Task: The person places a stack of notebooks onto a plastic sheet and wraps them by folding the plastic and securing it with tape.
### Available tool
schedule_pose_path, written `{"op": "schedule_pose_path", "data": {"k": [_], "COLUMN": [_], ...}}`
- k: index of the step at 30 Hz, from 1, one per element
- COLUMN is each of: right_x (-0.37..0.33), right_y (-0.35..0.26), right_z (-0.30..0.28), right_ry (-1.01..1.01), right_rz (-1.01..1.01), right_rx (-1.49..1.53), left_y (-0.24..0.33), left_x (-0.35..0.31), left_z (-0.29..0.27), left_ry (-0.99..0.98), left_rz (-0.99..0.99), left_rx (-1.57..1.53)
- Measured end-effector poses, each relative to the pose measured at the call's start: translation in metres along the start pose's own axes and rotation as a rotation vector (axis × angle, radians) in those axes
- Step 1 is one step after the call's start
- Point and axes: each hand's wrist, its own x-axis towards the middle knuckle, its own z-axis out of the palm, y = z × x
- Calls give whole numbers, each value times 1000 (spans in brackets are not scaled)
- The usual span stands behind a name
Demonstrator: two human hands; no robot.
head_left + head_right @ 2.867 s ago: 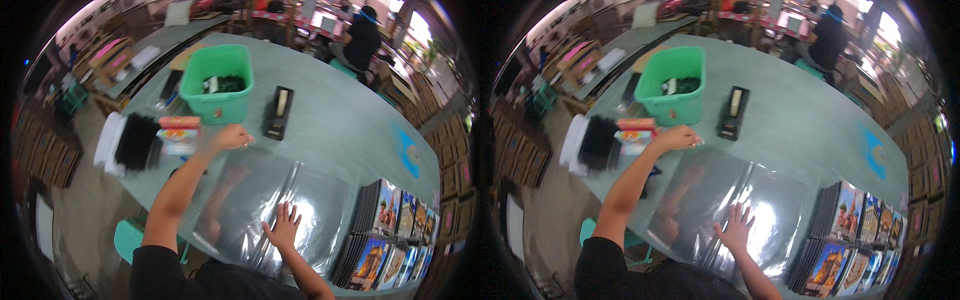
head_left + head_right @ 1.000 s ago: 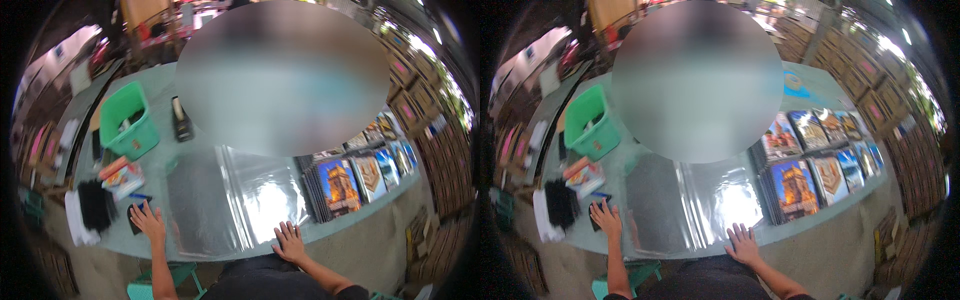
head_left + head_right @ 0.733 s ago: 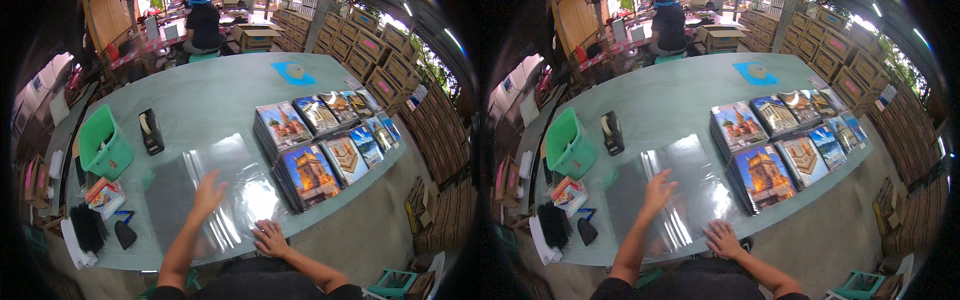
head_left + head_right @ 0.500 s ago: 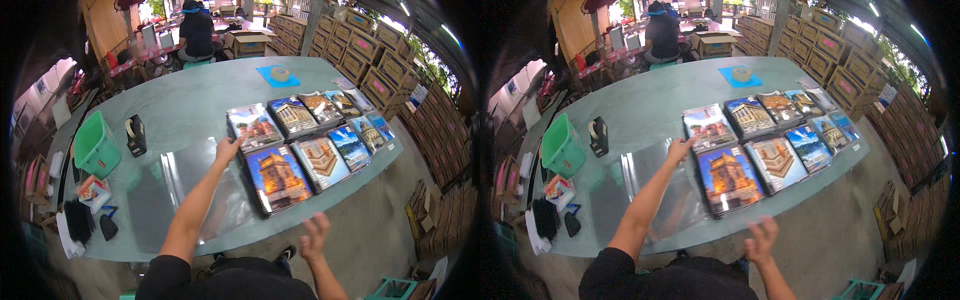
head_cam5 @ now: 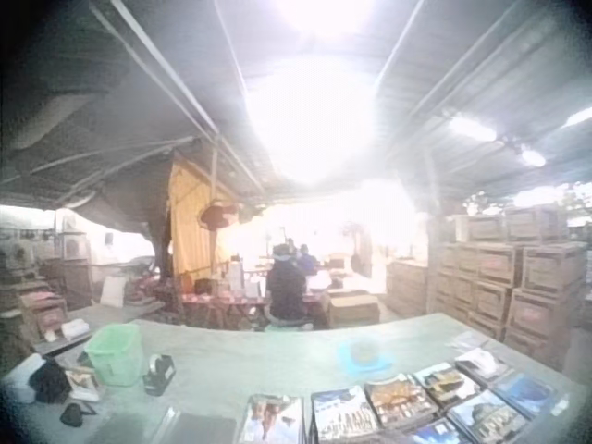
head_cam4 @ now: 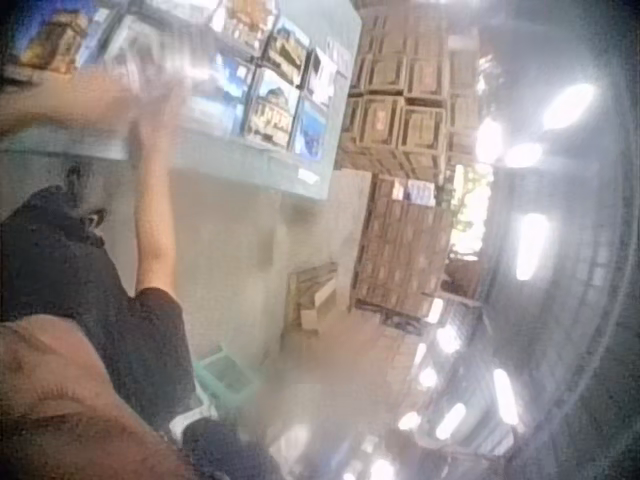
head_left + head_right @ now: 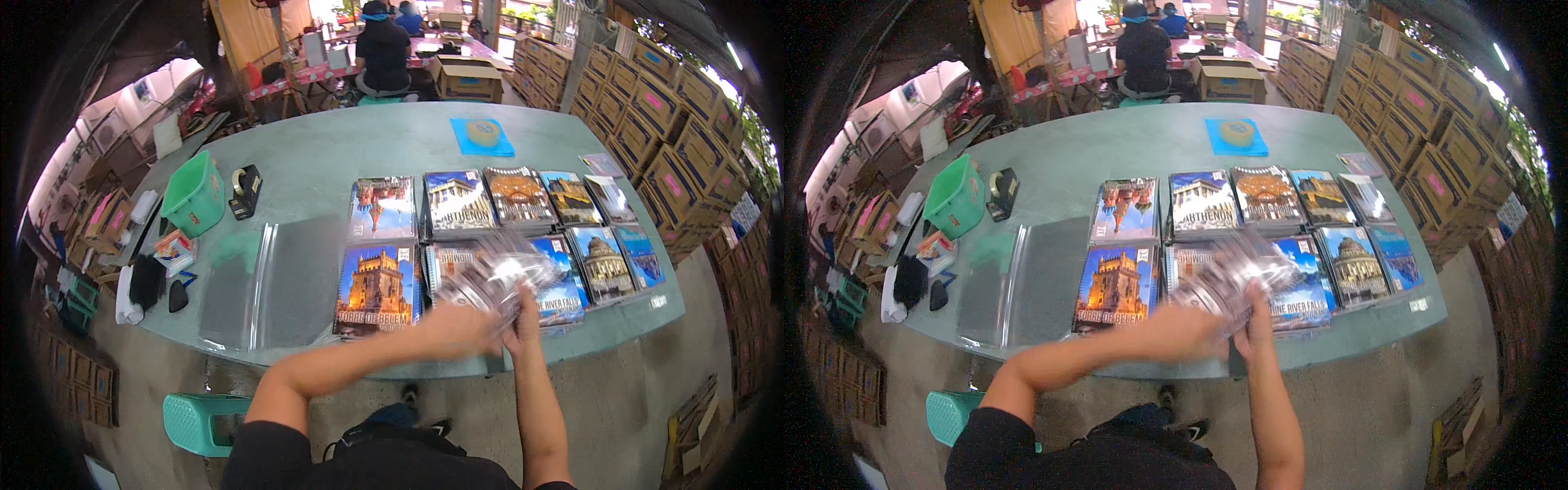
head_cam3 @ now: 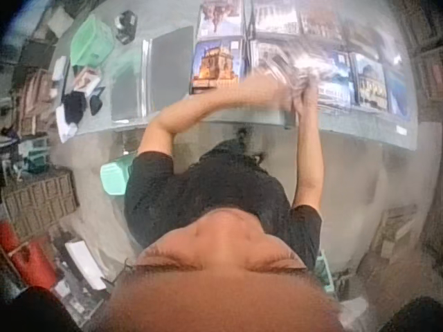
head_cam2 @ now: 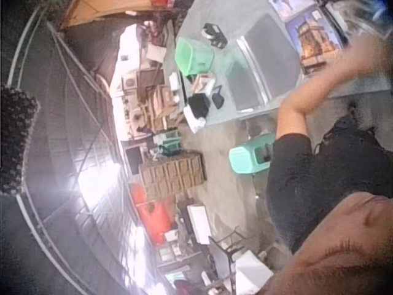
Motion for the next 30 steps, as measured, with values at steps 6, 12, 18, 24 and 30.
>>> {"op": "schedule_pose_path", "data": {"k": [6,12,18,24,30], "right_x": [30,88,107,121,146], "right_y": [-70,-133,-135,-143,-180], "right_z": [-22,-106,-112,-114,-146], "right_ry": [-110,-33,-188,-310,-255], "right_rz": [-11,151,437,369,323], "right_rx": [-152,-574,-114,-523,-578], "left_y": [-131,-123,-14,77,120], "left_x": [-101,-59,37,3,-10], "left_z": [-15,-42,-7,52,-10], "left_ry": [211,272,329,-197,162], "left_rz": [-680,-673,108,-241,-291], "left_rx": [25,-68,-285,-52,212]}}
